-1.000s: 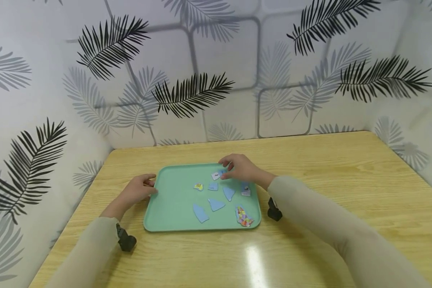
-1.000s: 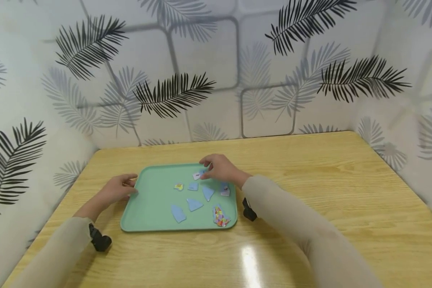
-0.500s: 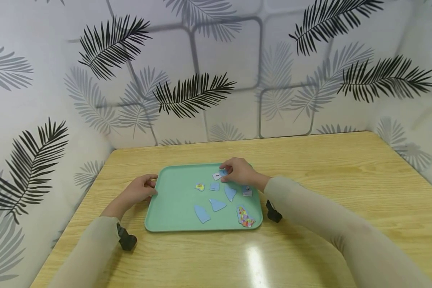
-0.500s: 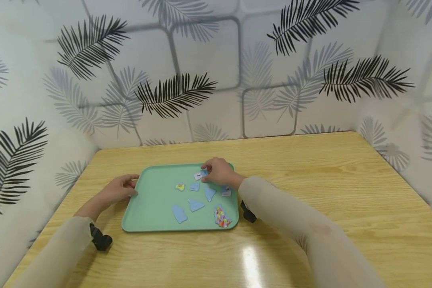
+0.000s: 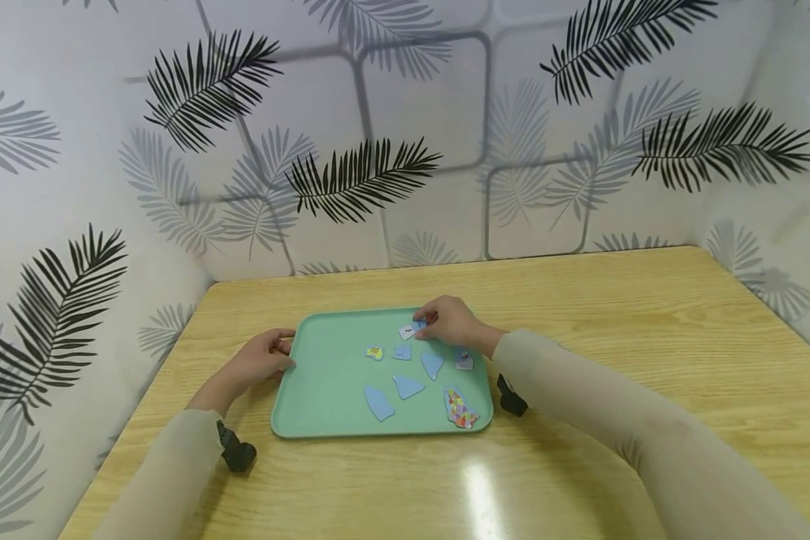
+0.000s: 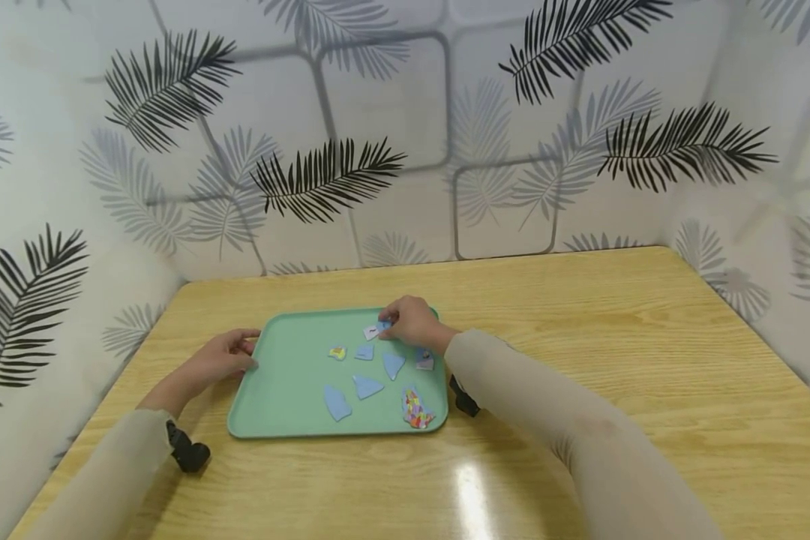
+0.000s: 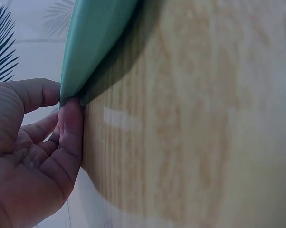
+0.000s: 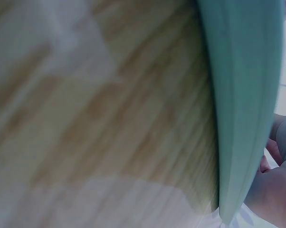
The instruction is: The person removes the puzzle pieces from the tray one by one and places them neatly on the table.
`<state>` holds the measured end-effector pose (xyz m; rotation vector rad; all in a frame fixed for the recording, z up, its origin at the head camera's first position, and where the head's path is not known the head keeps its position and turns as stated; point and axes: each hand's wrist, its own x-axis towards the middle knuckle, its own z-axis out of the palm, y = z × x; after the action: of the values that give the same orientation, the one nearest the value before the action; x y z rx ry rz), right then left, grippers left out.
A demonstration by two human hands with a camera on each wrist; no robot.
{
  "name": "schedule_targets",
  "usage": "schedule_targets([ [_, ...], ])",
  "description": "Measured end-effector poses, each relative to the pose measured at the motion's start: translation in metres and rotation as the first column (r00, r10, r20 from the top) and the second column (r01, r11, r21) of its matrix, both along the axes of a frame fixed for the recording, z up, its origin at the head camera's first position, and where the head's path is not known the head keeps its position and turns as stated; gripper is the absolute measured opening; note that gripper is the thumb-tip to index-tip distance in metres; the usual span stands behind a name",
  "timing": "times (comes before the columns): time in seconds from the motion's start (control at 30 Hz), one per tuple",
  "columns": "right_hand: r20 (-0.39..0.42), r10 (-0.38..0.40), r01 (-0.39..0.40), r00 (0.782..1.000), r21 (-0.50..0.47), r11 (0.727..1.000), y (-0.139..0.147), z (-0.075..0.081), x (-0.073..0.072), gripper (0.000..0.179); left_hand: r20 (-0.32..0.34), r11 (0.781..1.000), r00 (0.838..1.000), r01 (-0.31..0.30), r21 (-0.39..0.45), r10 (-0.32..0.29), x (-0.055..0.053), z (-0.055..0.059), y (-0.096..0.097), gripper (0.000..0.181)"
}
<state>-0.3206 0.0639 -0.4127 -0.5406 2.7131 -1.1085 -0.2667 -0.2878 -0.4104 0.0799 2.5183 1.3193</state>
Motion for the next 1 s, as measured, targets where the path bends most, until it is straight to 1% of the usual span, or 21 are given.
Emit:
schedule_targets([
  [0.17, -0.016, -0.005, 0.005, 1.0, -0.003, 1.0, -0.0009, 0.0021, 0.0017, 0.029, 0.007, 1.0, 1.0, -0.013, 0.005, 0.013, -0.0001, -0.0002, -0.0009, 0.062],
  [0.33, -0.006, -0.009, 0.009, 1.0, -0.004, 1.0, -0.0022, 0.0031, 0.0015, 0.027, 0.014, 1.0, 1.0, -0.023, 0.003, 0.023, -0.0009, -0.0008, -0.0026, 0.063],
  [0.6, -0.011, -0.02, 0.02, 1.0, 0.003, 1.0, -0.0016, 0.0019, -0.0005, 0.027, -0.003, 1.0, 1.0, -0.002, 0.024, 0.002, -0.0008, -0.0028, -0.0034, 0.064],
  [0.8, -0.008, -0.031, 0.031, 0.999, -0.021, 0.999, 0.0004, 0.0061, 0.0031, 0.029, -0.01, 0.999, 1.0, 0.016, 0.048, -0.016, -0.0001, -0.0027, -0.0021, 0.065],
  [1.0, -0.029, -0.027, 0.026, 0.999, -0.041, 0.999, 0.0044, 0.0086, 0.0057, 0.028, -0.011, 0.998, 1.0, 0.019, 0.053, -0.019, 0.0021, -0.001, -0.0009, 0.064],
])
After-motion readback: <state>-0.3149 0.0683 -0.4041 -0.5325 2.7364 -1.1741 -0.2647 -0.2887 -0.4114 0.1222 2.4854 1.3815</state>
